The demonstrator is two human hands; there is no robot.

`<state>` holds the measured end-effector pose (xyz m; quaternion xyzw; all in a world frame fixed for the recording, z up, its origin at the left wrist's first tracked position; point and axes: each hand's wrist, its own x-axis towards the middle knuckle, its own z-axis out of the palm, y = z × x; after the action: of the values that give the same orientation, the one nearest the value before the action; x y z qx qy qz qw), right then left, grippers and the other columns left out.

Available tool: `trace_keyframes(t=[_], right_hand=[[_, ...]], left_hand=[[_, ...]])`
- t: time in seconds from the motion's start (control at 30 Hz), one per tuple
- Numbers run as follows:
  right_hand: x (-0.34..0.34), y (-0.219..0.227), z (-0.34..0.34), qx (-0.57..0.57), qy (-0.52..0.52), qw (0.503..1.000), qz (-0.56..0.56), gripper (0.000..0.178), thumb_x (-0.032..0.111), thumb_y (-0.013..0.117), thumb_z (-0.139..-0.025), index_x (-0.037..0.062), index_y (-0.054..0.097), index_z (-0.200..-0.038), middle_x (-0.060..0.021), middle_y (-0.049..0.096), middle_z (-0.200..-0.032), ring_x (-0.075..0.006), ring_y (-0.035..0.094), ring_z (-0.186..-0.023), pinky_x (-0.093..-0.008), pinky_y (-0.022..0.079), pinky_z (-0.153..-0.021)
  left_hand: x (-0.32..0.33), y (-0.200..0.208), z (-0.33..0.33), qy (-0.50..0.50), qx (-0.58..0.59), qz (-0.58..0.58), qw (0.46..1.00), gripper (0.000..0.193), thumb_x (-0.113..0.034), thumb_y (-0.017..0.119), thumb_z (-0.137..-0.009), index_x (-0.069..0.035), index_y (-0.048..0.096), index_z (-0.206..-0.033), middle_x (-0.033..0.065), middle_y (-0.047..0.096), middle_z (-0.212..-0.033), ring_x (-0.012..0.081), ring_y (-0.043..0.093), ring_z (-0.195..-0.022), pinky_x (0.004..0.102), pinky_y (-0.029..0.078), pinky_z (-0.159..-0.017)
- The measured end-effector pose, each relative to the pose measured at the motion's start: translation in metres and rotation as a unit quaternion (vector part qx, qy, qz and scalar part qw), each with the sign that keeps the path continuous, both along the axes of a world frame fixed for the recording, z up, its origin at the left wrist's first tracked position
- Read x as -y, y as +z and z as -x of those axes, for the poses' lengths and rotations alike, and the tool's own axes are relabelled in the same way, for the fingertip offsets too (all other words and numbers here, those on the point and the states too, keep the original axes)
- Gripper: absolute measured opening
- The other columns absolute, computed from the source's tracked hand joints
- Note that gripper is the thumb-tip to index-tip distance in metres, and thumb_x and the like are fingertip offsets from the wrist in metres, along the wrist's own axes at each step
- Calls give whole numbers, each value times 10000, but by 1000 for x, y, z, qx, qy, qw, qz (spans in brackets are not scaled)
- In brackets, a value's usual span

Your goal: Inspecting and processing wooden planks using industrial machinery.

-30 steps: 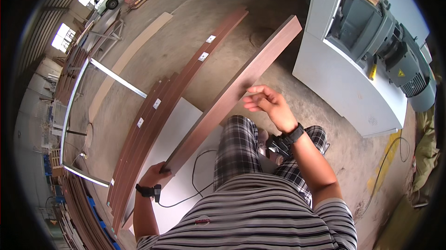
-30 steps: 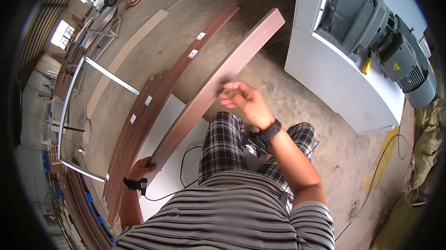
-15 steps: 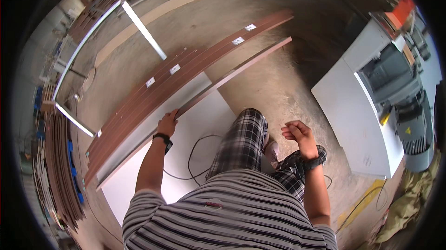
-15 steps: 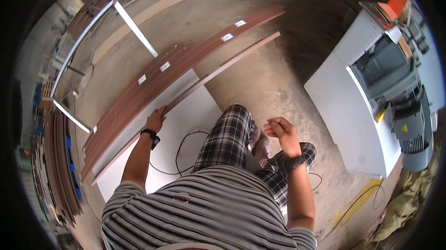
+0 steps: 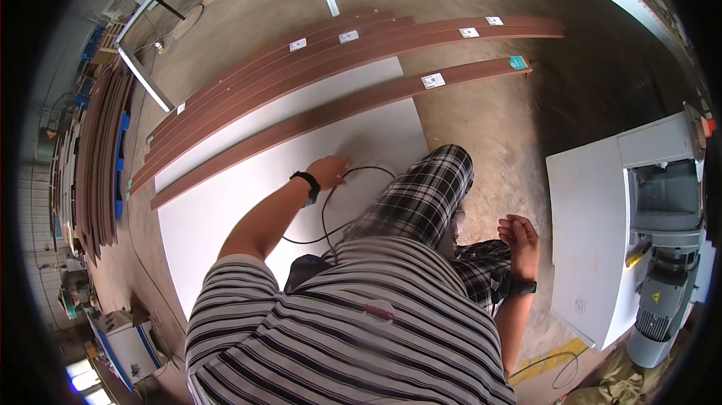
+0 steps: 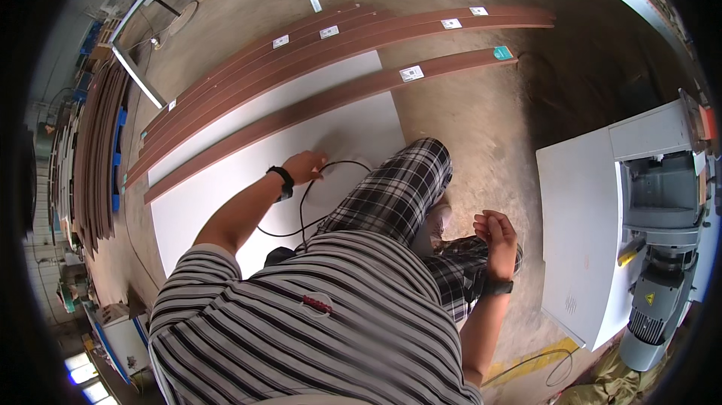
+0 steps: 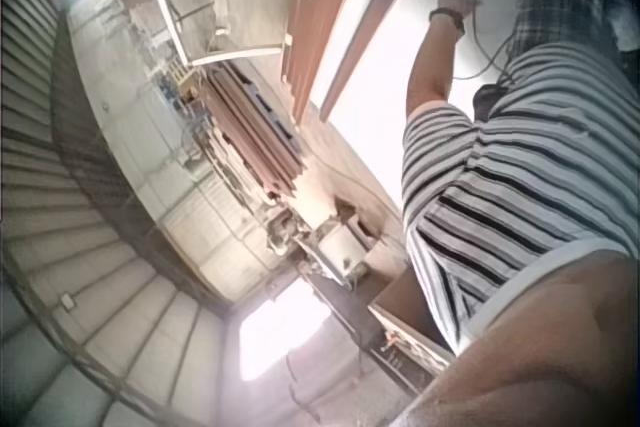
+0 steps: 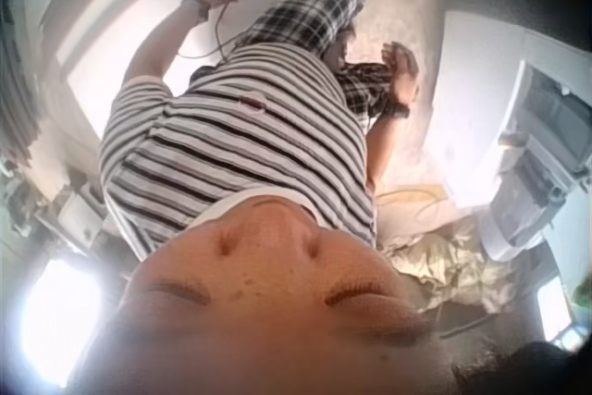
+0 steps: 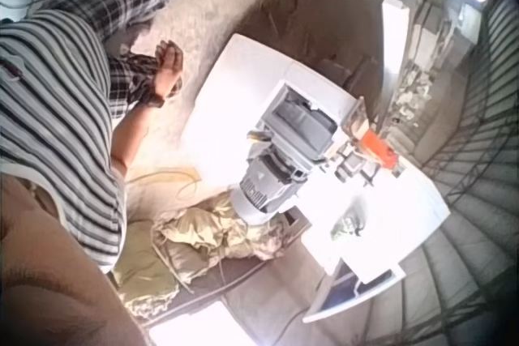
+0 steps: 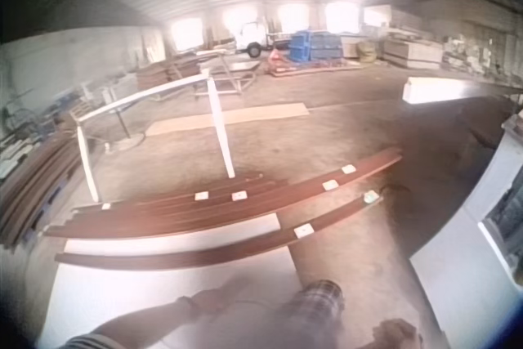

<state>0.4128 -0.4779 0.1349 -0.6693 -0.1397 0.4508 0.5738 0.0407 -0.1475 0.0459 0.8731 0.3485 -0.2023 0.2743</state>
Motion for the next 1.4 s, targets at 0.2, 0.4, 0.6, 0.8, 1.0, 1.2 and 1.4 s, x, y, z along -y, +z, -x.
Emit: trace_keyframes(t=[0.2, 0.4, 0.6, 0.8, 1.0, 1.2, 1.4], right_hand=[[17, -8, 2, 1, 19, 1000, 2, 239, 166, 507, -961, -12, 594, -1095, -101, 664, -961, -152, 633, -842, -268, 512, -787], [52, -19, -8, 2, -4, 1000, 10, 255, 184, 506, -960, -16, 592, -1092, -107, 666, -961, -157, 638, -838, -273, 515, -780], [81, -46, -16, 137, 18, 986, 91, 190, 161, 520, -936, 22, 630, -1003, -52, 652, -869, -102, 603, -755, -234, 479, -640], [81, -56, -9, 387, 111, 911, 89, 272, 113, 642, -811, 26, 627, -1068, -137, 650, -994, -247, 636, -918, -333, 502, -799], [94, -77, -11, 495, 187, 833, 162, 492, 296, 738, -724, 135, 609, -1170, -198, 413, -1405, -419, 284, -1349, -535, 204, -1106], [103, -92, -34, 470, 96, 824, 302, 450, 380, 681, -738, 169, 647, -1134, -145, 425, -1404, -367, 307, -1335, -532, 230, -1089], [114, -122, -72, 444, -25, 851, 279, 319, 360, 618, -775, 143, 719, -986, -147, 678, -999, -301, 637, -964, -392, 498, -868]], left_hand=[[-20, -25, 62, 57, -145, -101, 983, 218, -87, 560, -798, -103, 615, -1008, 160, 646, -1004, 343, 622, -943, 452, 496, -782], [-53, 31, 196, 273, -280, -89, 916, 239, -99, 611, -680, -1, 699, -879, 226, 676, -926, 344, 675, -847, 438, 538, -726], [20, 86, 185, 31, -498, 127, 857, 440, -435, 755, -730, -55, 712, -947, 109, 700, -954, 241, 650, -851, 397, 505, -779], [16, -26, 73, 149, 199, 109, 962, 273, -279, 522, -933, -72, 604, -1091, 121, 655, -1014, 309, 628, -973, 453, 489, -862], [94, 32, -144, -64, 169, 95, 979, 1045, -641, 582, -807, -41, 68, -1490, 309, 97, -1495, 460, 114, -1387, 477, 175, -1127], [73, -3, -192, -293, 349, -154, 877, 687, -564, 650, -755, -232, 496, -1335, 265, 226, -1477, 514, 260, -1305, 562, 243, -1085], [50, -3, -233, -253, 278, -13, 927, 602, -559, 621, -799, -273, 511, -1317, 215, 257, -1484, 464, 239, -1339, 523, 243, -1094]])
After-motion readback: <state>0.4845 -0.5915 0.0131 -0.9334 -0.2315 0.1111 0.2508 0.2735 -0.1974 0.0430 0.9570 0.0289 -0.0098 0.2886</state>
